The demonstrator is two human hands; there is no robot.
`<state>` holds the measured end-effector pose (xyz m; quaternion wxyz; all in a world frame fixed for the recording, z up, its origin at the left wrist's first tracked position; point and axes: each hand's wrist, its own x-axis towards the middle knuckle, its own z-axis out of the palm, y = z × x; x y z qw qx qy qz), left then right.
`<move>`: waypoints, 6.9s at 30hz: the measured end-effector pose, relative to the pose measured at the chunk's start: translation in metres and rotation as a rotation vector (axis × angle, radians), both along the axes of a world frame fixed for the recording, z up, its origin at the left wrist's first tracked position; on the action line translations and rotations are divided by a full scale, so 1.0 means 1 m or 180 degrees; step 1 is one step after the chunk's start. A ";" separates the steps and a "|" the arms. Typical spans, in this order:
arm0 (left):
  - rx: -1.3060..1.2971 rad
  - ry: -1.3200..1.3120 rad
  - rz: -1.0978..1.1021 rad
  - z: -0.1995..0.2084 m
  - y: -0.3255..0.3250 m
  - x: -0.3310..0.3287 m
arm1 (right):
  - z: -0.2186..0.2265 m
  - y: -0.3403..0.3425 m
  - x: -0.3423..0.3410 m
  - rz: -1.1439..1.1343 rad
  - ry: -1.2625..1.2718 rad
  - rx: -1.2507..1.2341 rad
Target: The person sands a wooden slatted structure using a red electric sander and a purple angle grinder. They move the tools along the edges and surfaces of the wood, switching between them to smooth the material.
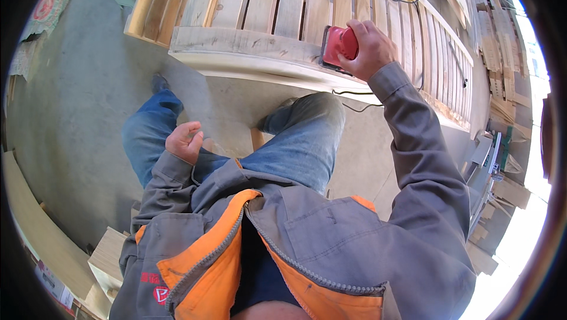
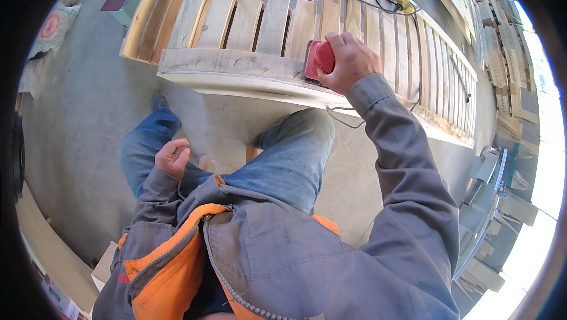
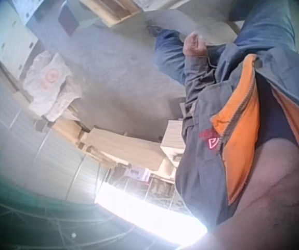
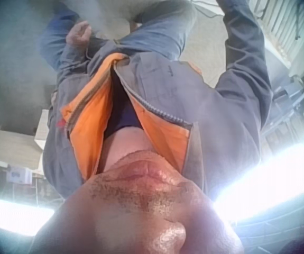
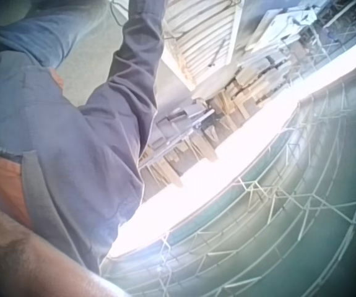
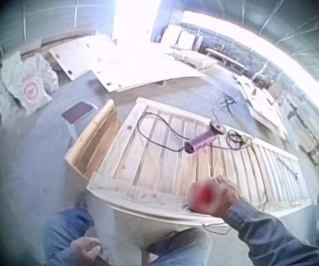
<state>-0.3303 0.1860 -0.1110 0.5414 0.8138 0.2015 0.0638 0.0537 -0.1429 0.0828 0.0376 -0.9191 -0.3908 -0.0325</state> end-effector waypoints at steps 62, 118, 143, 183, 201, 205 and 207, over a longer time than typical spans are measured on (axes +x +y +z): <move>-0.0663 -0.0238 0.0106 0.015 0.015 0.014 | -0.009 0.165 -0.046 0.0538 -0.0222 0.0156; 0.0189 0.0379 -0.0016 0.006 0.002 0.012 | -0.003 -0.006 -0.068 -0.0168 0.0237 0.0283; 0.0048 0.0604 -0.0106 -0.008 0.001 0.018 | -0.011 -0.058 -0.014 -0.0472 -0.0074 0.0335; -0.0456 0.0093 0.0200 -0.009 0.014 0.012 | -0.007 0.102 -0.034 0.0567 -0.0141 0.0347; -0.0734 0.0039 0.0191 0.009 0.017 0.018 | -0.009 0.156 -0.047 0.0606 -0.0110 0.0239; -0.0758 -0.0010 0.0213 0.010 0.018 0.018 | -0.010 0.170 -0.051 0.0533 -0.0066 0.0181; -0.0794 0.0030 0.0193 0.012 0.019 0.019 | -0.012 0.175 -0.051 0.0533 -0.0053 0.0178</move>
